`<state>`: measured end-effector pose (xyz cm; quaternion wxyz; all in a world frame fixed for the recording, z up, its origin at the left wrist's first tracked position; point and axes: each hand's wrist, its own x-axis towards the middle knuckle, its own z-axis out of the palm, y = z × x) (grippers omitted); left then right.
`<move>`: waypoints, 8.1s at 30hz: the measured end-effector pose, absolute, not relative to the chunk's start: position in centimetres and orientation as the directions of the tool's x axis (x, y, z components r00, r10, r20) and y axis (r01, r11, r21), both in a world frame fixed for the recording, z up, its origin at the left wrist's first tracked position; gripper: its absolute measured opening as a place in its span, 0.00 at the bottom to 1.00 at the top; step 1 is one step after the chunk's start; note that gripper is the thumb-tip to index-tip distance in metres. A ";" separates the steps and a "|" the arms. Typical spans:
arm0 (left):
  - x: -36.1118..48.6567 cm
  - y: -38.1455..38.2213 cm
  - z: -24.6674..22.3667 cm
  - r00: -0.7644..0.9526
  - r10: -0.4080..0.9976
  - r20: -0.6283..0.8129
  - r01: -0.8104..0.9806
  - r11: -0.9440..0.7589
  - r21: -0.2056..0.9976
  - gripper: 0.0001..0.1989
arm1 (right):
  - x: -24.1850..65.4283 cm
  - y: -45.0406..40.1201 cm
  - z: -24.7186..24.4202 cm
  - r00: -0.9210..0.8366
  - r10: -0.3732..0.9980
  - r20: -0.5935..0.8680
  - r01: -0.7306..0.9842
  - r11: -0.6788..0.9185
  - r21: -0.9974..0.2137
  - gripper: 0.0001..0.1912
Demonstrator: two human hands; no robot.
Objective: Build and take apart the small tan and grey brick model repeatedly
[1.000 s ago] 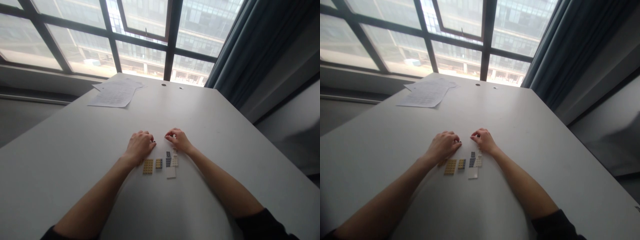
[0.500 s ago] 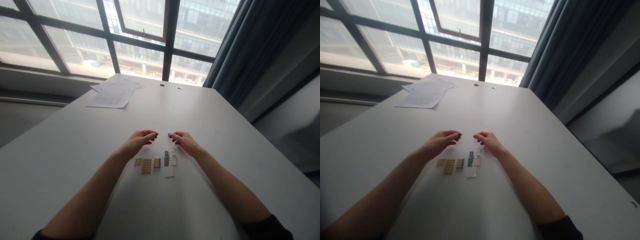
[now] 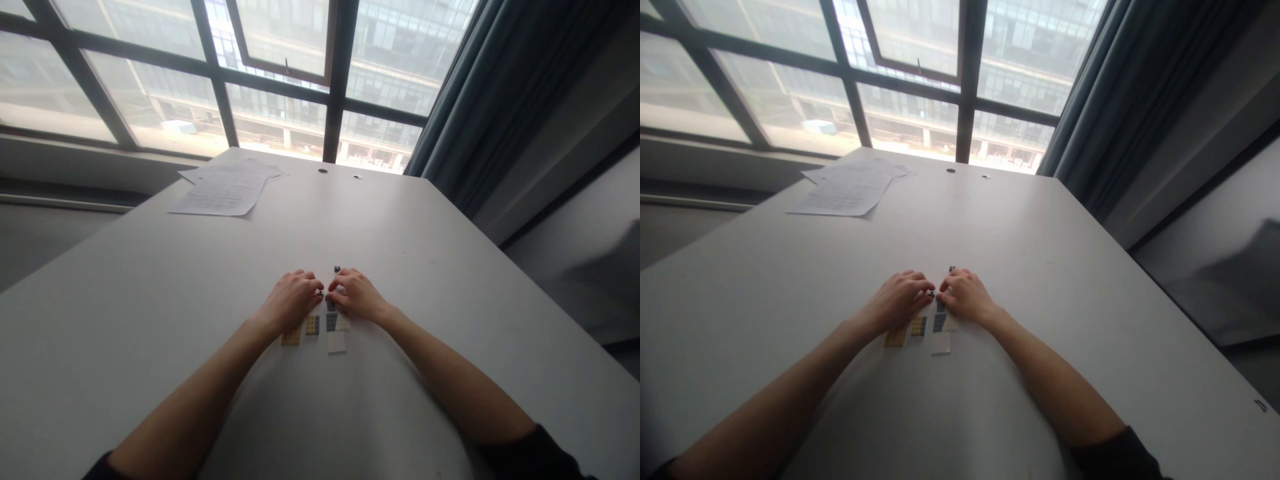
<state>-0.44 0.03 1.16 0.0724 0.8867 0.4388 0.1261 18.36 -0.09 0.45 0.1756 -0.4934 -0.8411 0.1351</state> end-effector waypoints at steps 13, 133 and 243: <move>-0.4 0.0 1.3 0.551 0.822 0.143 0.790 -0.569 0.230 0.10 | 18.4 0.2 0.8 -0.455 0.880 0.139 0.803 0.473 -0.363 0.04; -7.8 -5.0 -1.2 0.643 0.600 0.475 0.597 -0.782 0.179 0.09 | 29.9 -12.2 -1.3 -0.392 0.863 0.318 0.867 0.462 -0.185 0.17; -8.8 -8.5 -1.8 0.805 0.589 0.072 0.578 -0.805 0.130 0.45 | 15.1 -10.9 -0.9 -0.599 0.737 0.312 0.714 0.668 -0.207 0.31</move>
